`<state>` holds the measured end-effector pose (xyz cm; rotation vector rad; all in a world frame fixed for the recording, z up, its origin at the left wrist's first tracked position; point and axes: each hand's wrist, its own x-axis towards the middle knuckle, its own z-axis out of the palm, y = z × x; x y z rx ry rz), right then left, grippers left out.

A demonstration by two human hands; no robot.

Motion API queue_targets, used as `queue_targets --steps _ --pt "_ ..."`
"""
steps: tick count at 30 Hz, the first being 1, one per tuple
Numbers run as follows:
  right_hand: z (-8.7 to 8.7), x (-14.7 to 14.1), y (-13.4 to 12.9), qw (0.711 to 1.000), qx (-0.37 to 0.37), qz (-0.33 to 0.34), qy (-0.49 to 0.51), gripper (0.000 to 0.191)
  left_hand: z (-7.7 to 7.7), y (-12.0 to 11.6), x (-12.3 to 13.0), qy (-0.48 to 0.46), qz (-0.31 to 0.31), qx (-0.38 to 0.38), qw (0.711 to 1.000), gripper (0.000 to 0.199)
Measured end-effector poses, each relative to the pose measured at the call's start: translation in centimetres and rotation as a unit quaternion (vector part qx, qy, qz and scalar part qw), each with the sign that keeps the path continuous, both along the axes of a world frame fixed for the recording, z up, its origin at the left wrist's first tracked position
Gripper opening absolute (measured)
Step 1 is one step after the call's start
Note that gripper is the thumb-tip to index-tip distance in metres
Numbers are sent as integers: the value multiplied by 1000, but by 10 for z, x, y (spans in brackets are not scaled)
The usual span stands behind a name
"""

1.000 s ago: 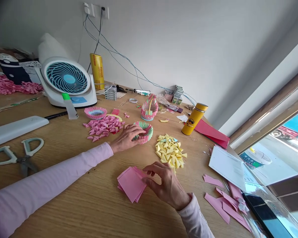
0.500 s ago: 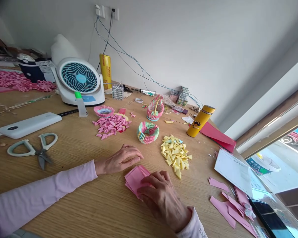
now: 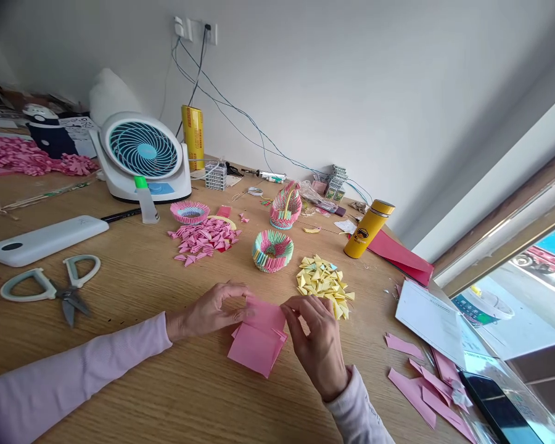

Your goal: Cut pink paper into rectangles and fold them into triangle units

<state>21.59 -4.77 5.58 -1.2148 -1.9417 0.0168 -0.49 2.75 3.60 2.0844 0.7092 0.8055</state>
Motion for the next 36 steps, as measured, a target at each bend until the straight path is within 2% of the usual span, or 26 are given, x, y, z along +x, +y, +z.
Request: queue_targets --steps 2,4,8,13,17,21,24,30,32,34,36 --pt "-1 -4 5 996 -64 -14 66 15 -1 1 5 -33 17 -48 998 32" --pt "-5 -7 9 981 -143 -1 132 17 0 1 7 -65 23 -97 993 35" --pt "-14 -13 15 928 -259 65 259 26 7 -2 8 -123 14 -162 979 34" --pt "-17 -18 16 854 -299 128 405 16 7 -6 6 -156 -29 -241 957 30" --pt "-21 -16 14 833 -299 136 446 13 3 -7 3 -189 -38 -248 949 34" --pt "-25 -14 13 826 -292 147 460 14 5 -11 0 -205 -59 -249 945 27" --pt "-26 -13 12 832 -287 163 445 15 7 -12 0 -225 -72 -257 937 21" --pt "-25 -7 12 893 -237 170 344 20 8 -12 1 -218 -78 -261 937 23" --pt "-23 -6 11 902 -228 170 325 22 9 -12 1 -208 -68 -267 938 25" --pt "-21 -8 12 899 -235 166 331 22 10 -12 0 -191 -56 -276 940 27" --pt "-19 -11 12 883 -258 157 359 18 11 -12 0 -171 -50 -284 942 28"
